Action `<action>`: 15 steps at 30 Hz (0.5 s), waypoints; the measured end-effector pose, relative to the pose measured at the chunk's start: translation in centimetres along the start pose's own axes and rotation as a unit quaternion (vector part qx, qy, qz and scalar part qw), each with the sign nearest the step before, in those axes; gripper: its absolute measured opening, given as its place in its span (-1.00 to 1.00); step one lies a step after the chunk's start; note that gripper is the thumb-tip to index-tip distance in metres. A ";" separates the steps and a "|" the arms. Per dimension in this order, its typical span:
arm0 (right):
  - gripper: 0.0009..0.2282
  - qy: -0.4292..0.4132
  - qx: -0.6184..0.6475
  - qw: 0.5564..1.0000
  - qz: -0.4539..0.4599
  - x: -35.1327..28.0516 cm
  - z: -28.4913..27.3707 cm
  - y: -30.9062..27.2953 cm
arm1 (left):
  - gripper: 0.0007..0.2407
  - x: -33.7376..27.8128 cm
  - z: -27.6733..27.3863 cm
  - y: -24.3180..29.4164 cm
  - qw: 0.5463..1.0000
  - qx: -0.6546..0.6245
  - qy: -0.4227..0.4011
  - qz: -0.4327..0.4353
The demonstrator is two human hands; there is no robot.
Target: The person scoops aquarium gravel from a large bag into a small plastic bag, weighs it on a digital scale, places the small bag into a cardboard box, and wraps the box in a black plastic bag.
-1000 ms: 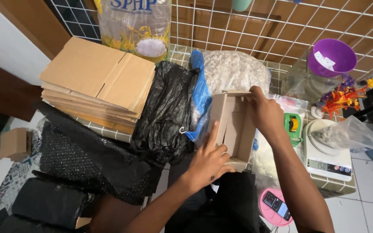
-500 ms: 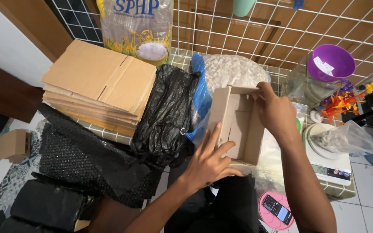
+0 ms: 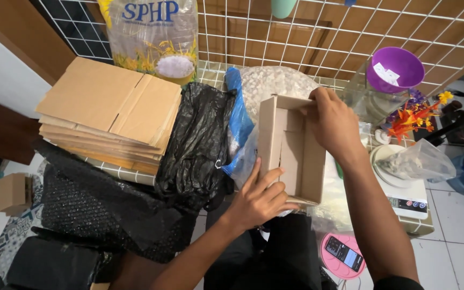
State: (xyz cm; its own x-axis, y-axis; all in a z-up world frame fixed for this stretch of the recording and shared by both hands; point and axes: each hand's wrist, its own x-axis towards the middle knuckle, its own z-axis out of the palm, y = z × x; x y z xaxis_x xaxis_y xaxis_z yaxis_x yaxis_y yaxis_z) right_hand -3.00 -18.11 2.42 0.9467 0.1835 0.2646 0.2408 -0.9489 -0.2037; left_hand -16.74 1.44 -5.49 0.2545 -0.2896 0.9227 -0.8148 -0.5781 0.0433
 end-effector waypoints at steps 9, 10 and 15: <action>-0.82 -0.012 0.002 1.000 -0.028 -0.2 1.7 0.4 | -0.61 -1.5 -0.1 -0.9 0.999 -0.006 -0.051 0.012; -0.87 -0.016 0.004 1.000 -0.012 -0.1 2.3 0.5 | -0.55 -1.6 -0.2 -1.1 0.996 -0.008 -0.092 0.008; -0.88 -0.023 0.030 0.999 -0.018 0.0 2.7 0.6 | -0.66 -4.9 1.7 -1.6 0.988 0.006 -0.152 0.016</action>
State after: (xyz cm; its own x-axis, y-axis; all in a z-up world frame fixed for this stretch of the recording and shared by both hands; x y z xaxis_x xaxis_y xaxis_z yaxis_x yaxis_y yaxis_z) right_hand -2.25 -17.97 -0.29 0.9458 0.2299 0.2294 0.2859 -0.9245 -0.2523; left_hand -15.84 2.46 -10.77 0.3739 -0.5227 0.7662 -0.8195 -0.5730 0.0090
